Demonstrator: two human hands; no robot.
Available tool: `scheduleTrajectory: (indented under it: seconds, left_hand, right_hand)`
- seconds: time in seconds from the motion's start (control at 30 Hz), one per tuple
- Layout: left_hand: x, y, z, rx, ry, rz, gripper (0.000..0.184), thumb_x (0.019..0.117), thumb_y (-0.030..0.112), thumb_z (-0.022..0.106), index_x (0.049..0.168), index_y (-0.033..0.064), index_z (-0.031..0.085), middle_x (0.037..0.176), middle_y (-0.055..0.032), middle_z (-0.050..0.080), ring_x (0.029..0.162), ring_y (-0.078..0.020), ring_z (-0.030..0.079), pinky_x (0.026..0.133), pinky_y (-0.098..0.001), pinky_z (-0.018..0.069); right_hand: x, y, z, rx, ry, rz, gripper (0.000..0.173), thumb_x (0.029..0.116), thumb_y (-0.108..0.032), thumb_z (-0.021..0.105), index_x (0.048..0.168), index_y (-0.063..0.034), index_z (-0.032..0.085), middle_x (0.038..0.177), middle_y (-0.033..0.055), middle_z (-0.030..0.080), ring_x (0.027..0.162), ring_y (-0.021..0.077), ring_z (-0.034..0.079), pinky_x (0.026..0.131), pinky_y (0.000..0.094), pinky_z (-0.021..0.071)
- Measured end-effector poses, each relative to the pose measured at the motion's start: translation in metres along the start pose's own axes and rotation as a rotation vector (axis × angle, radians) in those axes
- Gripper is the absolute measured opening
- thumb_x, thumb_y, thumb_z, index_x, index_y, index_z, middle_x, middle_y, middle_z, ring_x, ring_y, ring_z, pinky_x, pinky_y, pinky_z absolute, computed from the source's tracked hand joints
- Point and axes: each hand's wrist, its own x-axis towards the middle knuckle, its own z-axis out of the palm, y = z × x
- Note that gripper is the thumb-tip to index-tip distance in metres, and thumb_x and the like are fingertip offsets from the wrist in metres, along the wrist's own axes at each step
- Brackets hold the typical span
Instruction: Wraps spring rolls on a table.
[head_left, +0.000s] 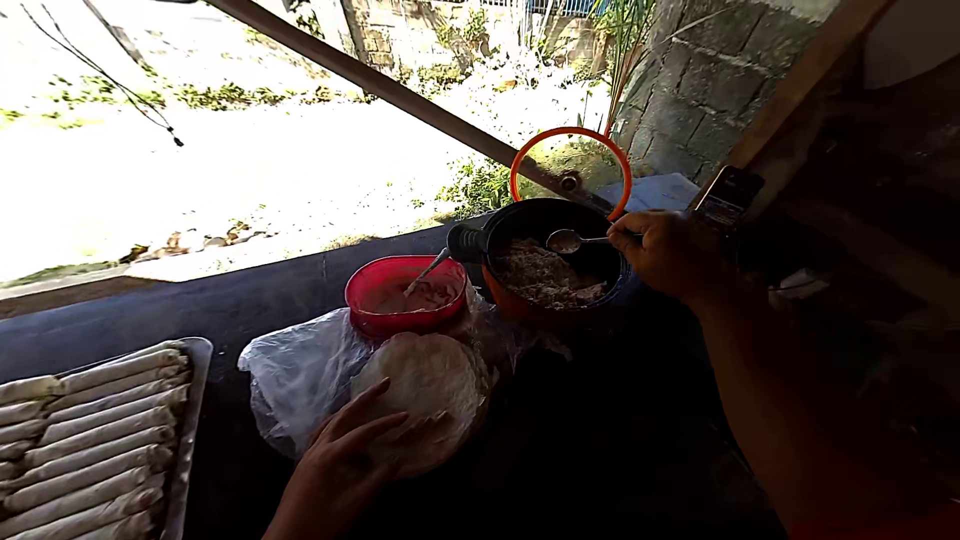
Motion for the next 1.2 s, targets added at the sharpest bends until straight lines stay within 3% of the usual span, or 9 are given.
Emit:
scheduleTrajectory:
  seconds: [0.3,0.43,0.87,1.2]
  left_hand:
    - [-0.003,0.001,-0.003,-0.016,-0.004,-0.007,0.037,0.0858,0.057,0.071,0.118,0.039,0.075,0.156,0.001,0.049,0.145,-0.0237,0.045,0.116,-0.0539,0.0386]
    - [-0.003,-0.001,-0.001,-0.002,0.002,-0.007,0.036,0.086,0.056,0.069,0.118,0.0406,0.075,0.156,0.0028,0.05,0.144,-0.0232,0.046,0.114,-0.055,0.0391]
    - [-0.003,-0.001,-0.002,-0.017,0.013,-0.012,0.037,0.0858,0.057,0.07,0.118,0.0398,0.075,0.155,0.003,0.051,0.144,-0.0231,0.046,0.116,-0.0531,0.0392]
    - [-0.003,-0.001,-0.001,-0.033,0.017,-0.01,0.037,0.0866,0.057,0.069,0.118,0.0387,0.075,0.154,0.0021,0.052,0.144,-0.0233,0.046,0.116,-0.0518,0.0397]
  right_hand:
    - [0.001,0.005,0.028,-0.038,-0.125,0.019,0.015,0.1023,-0.016,0.063,0.101,-0.0092,0.076,0.098,0.0089,0.074,0.095,0.0236,0.071,0.087,0.045,0.0589]
    - [-0.002,-0.002,0.03,-0.019,-0.144,0.012,0.014,0.1026,-0.015,0.062,0.1,-0.0091,0.074,0.095,0.0082,0.071,0.09,0.0222,0.069,0.082,0.0434,0.0583]
    - [-0.001,-0.006,0.027,-0.036,-0.151,-0.045,0.016,0.1027,-0.013,0.061,0.097,-0.0075,0.075,0.093,0.0087,0.073,0.091,0.0237,0.071,0.083,0.045,0.0587]
    - [-0.001,-0.001,0.021,0.041,-0.22,-0.012,0.016,0.1024,-0.016,0.062,0.096,-0.012,0.076,0.088,0.0036,0.071,0.084,0.0167,0.068,0.078,0.0411,0.0579]
